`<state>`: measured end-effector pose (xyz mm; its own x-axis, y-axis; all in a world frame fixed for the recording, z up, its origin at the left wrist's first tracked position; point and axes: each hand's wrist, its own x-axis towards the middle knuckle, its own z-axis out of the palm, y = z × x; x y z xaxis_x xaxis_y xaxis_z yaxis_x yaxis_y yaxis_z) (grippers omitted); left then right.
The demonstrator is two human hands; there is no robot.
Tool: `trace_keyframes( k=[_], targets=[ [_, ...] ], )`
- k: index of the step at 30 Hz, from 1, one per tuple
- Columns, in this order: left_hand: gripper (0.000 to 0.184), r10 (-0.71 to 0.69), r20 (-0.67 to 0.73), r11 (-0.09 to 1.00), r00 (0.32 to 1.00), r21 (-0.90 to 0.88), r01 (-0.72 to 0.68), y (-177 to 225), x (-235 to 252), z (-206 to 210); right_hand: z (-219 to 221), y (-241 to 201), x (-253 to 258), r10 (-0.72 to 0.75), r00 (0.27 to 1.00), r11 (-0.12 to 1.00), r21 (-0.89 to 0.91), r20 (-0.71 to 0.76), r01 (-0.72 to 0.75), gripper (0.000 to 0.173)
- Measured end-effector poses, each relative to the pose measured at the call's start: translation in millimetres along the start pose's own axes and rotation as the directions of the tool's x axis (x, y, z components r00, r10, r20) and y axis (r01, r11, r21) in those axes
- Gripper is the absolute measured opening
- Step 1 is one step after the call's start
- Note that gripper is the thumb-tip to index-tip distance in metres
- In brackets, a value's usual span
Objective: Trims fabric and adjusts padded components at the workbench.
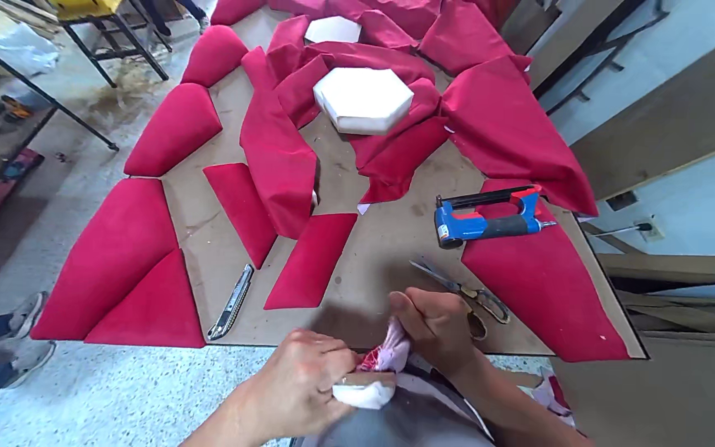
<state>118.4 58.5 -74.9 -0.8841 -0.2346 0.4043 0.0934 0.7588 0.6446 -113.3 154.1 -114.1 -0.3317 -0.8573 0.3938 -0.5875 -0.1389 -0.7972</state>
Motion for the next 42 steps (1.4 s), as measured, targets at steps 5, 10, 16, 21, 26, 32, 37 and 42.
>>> trace_keyframes(
  k=[5,10,16,21,26,32,37,42],
  targets=[
    [0.041,-0.199,0.050,0.977,0.979,0.094,0.194,-9.4,6.9,-5.9,-5.2,4.0,17.5,0.293,0.905,0.917,0.176,0.310,-0.357,0.056],
    [0.060,-0.354,-0.235,0.858,0.905,0.305,0.414,53.3,4.1,18.5,-28.0,-22.3,25.3,-0.192,0.701,0.969,0.248,0.687,0.022,0.070],
    [0.059,-0.288,-0.607,0.825,0.741,0.236,0.514,45.7,-9.3,62.0,-15.5,-18.8,53.6,-0.496,0.474,0.867,0.442,0.727,0.230,0.044],
    [0.036,-0.253,-0.558,0.912,0.790,0.136,0.387,83.8,7.4,-4.2,-24.4,-68.0,88.1,-0.651,0.462,0.712,0.695,0.602,0.097,0.032],
    [0.056,-0.263,-0.567,0.778,0.781,0.354,0.519,149.9,50.8,-57.5,-60.4,-130.8,119.0,-0.482,0.583,0.795,0.606,0.654,-0.023,0.012],
    [0.050,-0.091,-0.647,0.927,0.757,0.222,0.301,154.2,111.0,-46.0,-108.2,-138.5,129.1,-0.549,0.574,0.768,0.638,0.608,0.060,0.020],
    [0.032,0.101,-0.239,0.960,0.966,0.278,-0.032,142.8,150.4,-84.9,-141.8,-138.1,129.2,-0.582,0.617,0.780,0.578,0.530,0.239,0.038],
    [0.028,0.149,-0.089,0.963,0.985,0.240,-0.124,112.0,172.8,-104.6,-128.6,-134.3,123.0,-0.475,0.811,0.788,0.575,0.340,0.220,0.046]
  ],
)
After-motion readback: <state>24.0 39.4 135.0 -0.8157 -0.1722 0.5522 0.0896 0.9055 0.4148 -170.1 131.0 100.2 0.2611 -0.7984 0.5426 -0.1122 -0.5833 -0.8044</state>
